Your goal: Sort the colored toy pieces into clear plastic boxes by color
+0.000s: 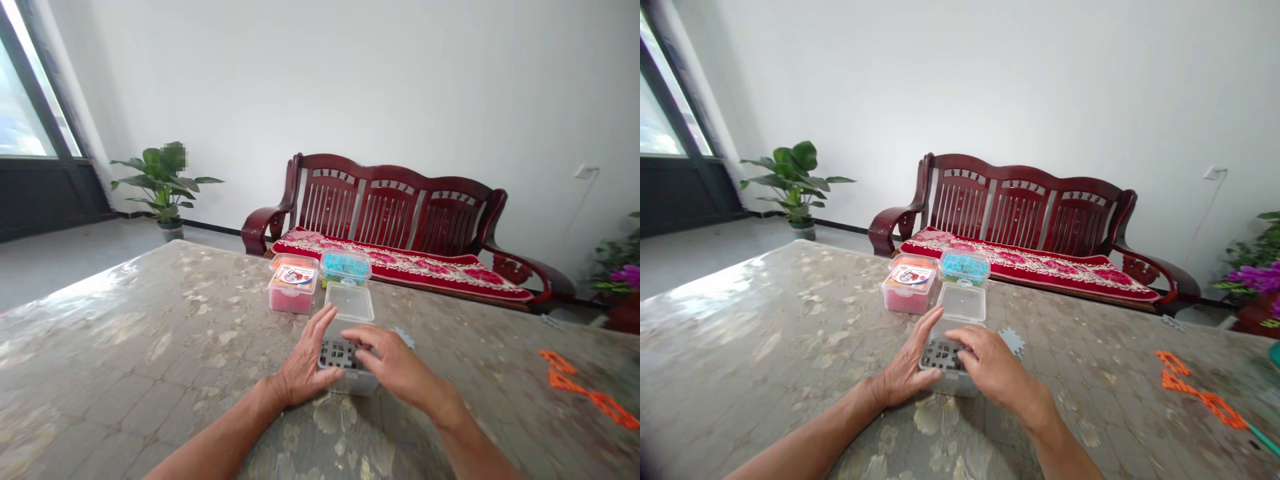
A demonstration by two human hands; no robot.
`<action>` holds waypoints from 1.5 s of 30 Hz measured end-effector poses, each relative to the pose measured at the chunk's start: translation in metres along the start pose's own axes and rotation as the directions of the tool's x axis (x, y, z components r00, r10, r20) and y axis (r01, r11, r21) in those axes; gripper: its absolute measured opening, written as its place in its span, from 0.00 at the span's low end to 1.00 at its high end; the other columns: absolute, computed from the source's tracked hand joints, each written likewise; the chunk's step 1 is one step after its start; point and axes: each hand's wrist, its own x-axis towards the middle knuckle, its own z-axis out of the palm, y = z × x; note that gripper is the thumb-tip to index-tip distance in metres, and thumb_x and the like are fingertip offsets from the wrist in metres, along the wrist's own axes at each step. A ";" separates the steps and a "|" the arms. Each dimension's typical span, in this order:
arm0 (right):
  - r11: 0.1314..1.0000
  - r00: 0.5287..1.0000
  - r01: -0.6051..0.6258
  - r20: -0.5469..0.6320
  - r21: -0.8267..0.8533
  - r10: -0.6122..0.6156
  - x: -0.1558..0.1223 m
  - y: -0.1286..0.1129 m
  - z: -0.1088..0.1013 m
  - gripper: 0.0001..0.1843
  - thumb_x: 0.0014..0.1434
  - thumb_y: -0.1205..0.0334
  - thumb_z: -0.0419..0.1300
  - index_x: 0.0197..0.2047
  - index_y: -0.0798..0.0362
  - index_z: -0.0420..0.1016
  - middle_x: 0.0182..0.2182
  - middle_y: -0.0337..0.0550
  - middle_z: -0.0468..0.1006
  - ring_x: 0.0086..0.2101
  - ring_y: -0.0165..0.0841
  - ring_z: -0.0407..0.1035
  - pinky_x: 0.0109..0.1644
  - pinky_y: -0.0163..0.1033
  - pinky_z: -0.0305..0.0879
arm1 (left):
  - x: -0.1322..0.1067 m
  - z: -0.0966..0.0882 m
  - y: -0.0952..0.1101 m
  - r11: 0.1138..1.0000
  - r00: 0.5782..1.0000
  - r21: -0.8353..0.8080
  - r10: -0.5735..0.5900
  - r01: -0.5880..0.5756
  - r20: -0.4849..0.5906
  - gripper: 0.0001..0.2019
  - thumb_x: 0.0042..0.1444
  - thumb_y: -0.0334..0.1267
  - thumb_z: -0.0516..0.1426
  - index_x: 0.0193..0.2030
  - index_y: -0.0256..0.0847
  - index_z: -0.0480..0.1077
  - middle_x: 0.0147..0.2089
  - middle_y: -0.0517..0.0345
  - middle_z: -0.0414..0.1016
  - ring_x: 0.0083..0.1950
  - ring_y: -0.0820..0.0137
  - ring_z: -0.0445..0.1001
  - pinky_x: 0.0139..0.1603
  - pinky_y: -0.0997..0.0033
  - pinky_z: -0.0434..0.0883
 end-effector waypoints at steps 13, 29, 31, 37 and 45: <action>0.989 0.997 -0.075 -0.013 -0.126 0.074 0.008 -0.006 0.015 0.21 0.61 0.70 0.56 0.56 0.50 0.75 0.52 0.47 0.79 0.53 0.39 0.69 0.61 0.46 0.62 | 0.000 0.001 0.002 1.000 1.000 0.002 -0.011 0.011 -0.001 0.46 0.58 0.67 0.52 0.74 0.42 0.40 0.75 0.39 0.42 0.75 0.46 0.44 0.73 0.41 0.48; 0.988 0.994 -0.078 -0.069 0.131 0.088 0.010 -0.011 0.019 0.21 0.55 0.73 0.56 0.50 0.48 0.79 0.41 0.42 0.83 0.41 0.35 0.76 0.50 0.42 0.70 | 0.001 0.000 0.003 1.000 1.000 0.013 -0.018 0.018 0.003 0.46 0.58 0.67 0.51 0.74 0.42 0.41 0.75 0.39 0.42 0.75 0.47 0.44 0.73 0.42 0.48; 0.988 0.989 -0.085 -0.109 0.128 0.099 0.010 -0.006 0.010 0.21 0.56 0.71 0.56 0.51 0.48 0.78 0.44 0.43 0.83 0.44 0.36 0.76 0.53 0.44 0.69 | 0.002 0.000 0.003 1.000 1.000 0.016 -0.024 0.024 0.001 0.46 0.58 0.68 0.51 0.74 0.42 0.41 0.75 0.39 0.42 0.75 0.47 0.45 0.73 0.42 0.48; 0.954 0.942 -0.289 -0.202 -0.079 0.268 -0.004 0.042 -0.043 0.22 0.57 0.65 0.57 0.55 0.52 0.76 0.52 0.49 0.79 0.50 0.41 0.73 0.59 0.50 0.66 | 0.002 -0.002 0.006 0.999 0.999 0.010 -0.039 0.039 0.012 0.44 0.59 0.67 0.50 0.74 0.45 0.43 0.76 0.41 0.40 0.75 0.47 0.44 0.72 0.42 0.49; 0.813 0.878 -0.452 -0.025 -0.367 0.477 -0.033 0.065 -0.066 0.38 0.47 0.57 0.68 0.62 0.53 0.70 0.60 0.55 0.72 0.58 0.49 0.66 0.62 0.52 0.60 | -0.003 -0.002 0.006 0.999 1.000 0.030 0.023 -0.023 0.009 0.26 0.65 0.57 0.51 0.65 0.48 0.62 0.76 0.46 0.40 0.74 0.48 0.48 0.70 0.44 0.55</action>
